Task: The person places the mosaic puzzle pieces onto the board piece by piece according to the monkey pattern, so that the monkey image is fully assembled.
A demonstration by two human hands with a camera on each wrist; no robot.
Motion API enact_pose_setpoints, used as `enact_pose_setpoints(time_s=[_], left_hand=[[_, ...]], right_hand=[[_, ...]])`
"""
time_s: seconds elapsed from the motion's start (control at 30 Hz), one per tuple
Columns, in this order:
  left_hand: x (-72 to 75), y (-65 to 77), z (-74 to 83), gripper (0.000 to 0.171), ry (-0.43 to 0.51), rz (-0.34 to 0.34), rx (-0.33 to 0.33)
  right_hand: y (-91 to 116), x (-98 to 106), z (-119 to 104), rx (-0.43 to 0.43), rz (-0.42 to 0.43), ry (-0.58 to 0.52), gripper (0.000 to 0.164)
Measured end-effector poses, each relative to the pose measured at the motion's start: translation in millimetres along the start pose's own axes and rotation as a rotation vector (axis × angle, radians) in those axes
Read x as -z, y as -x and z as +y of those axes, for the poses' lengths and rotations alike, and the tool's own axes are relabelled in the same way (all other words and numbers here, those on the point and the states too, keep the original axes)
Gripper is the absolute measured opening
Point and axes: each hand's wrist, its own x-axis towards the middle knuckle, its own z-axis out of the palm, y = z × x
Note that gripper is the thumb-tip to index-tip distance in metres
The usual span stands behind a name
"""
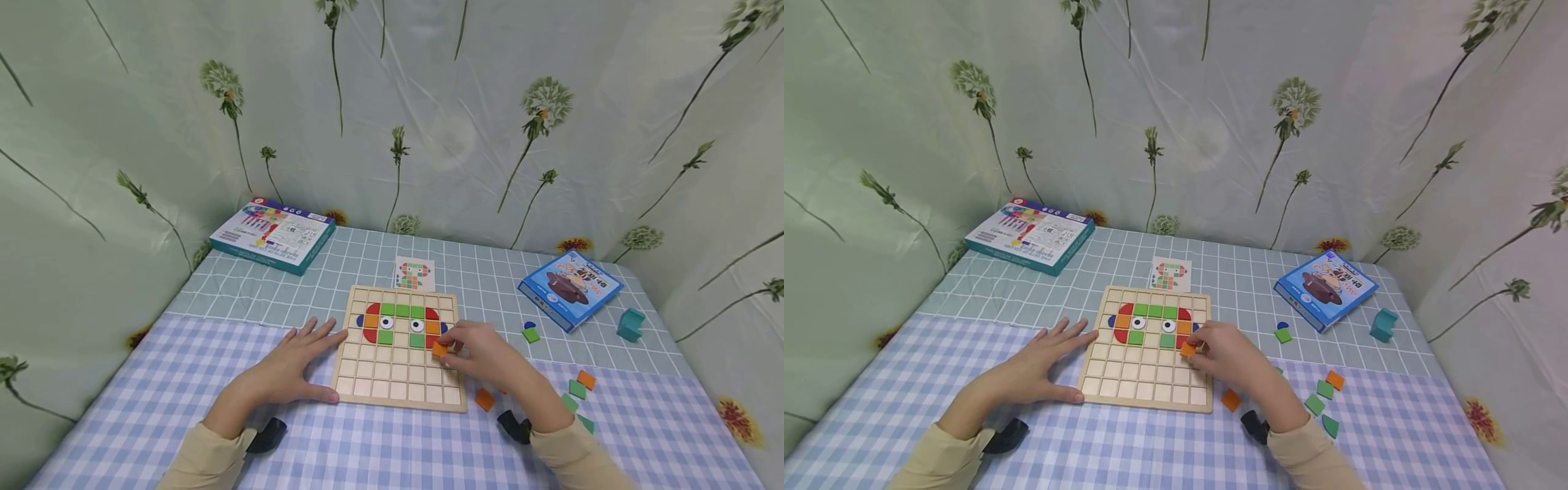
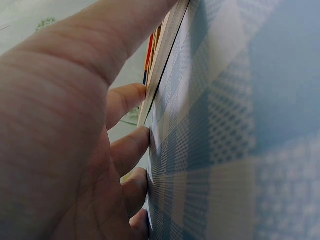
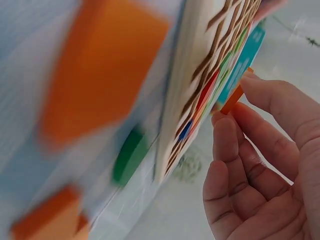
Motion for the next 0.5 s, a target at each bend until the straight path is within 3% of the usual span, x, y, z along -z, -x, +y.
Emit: enact_pose_setpoints(time_s=[0.23,0.5], left_hand=[[-0.4,-1.3,-0.8,0.11,-0.006,0.002,-0.001],[-0.3,-2.2,0.9,0.109,-0.01,-0.002,0.008]], right_hand=[[-19,-12,-23,0.079,-0.008,0.016,0.017],[-34,-21,-33,0.159,-0.023,0.035,0.016]])
